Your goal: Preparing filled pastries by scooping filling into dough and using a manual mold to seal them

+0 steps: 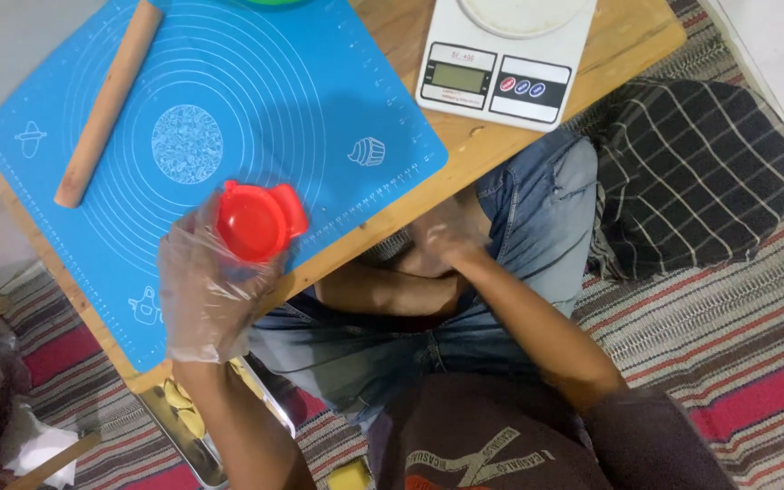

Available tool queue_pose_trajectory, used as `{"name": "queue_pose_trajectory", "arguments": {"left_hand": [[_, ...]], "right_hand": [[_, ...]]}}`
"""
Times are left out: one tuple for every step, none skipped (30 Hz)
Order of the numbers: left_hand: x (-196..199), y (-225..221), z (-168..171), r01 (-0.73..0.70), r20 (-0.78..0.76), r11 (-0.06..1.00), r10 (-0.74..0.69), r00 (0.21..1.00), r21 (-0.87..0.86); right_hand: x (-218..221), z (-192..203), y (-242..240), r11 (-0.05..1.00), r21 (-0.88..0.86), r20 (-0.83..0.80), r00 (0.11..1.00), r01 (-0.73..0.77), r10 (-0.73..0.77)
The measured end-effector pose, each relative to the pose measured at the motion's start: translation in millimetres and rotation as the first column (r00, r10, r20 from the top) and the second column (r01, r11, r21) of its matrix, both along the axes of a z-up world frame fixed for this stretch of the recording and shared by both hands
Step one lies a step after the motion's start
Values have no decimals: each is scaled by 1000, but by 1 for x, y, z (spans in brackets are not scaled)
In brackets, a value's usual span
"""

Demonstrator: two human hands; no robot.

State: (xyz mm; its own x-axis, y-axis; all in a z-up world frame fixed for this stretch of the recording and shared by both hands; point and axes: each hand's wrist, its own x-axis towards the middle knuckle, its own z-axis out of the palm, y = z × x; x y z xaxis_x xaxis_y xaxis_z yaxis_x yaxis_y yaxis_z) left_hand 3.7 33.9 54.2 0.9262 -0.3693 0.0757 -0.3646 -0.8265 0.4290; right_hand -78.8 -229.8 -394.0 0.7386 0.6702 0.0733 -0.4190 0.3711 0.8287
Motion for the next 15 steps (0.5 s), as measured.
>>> {"name": "queue_pose_trajectory", "arguments": {"left_hand": [[-1,0,-1,0,-2,1000,0,1000,-31],[-2,-1,-1,-1,-4,998,1,1000,-62],[-3,-5,5,0,-1,998,0,1000,-62],[-5,-10,11,-45,-62,995,39,997,-94],[-8,-13,16,-97,-126,988,81,989,-124],[-10,-8,10,-101,-124,987,86,989,-123],[-15,-1,4,-159,-114,984,150,982,-80],[-19,6,-3,-217,-102,975,213,972,-37],[-22,8,-6,-220,-103,975,215,971,-38],[-24,10,-8,-222,-61,975,221,973,-19],[-29,13,-11,-230,-23,973,230,973,-2],[-33,12,-9,-237,-28,971,237,971,-3],[-35,11,-6,-231,-14,972,230,973,-38],[-38,10,-4,-223,1,972,224,975,-73],[-41,14,-3,-231,-2,970,231,973,-72]], "right_hand": [[-1,9,-1,997,-79,22,999,-25,27],[-3,18,1,986,-158,42,998,-49,56],[0,26,-2,969,-237,64,994,-69,86],[3,33,-4,945,-315,85,989,-86,118],[5,41,-5,914,-391,100,983,-105,156],[8,49,-6,877,-465,113,974,-121,195],[6,57,-7,834,-534,116,965,-140,236],[4,64,-7,785,-599,115,954,-156,278],[6,72,-10,730,-663,117,942,-162,316],[9,80,-12,671,-723,116,928,-165,353],[9,89,-15,604,-778,107,912,-170,395],[11,100,-18,534,-828,96,895,-171,436],[15,111,-21,460,-873,86,877,-162,472],[20,123,-23,384,-911,73,859,-150,508],[23,138,-25,307,-942,55,838,-137,543]]}}
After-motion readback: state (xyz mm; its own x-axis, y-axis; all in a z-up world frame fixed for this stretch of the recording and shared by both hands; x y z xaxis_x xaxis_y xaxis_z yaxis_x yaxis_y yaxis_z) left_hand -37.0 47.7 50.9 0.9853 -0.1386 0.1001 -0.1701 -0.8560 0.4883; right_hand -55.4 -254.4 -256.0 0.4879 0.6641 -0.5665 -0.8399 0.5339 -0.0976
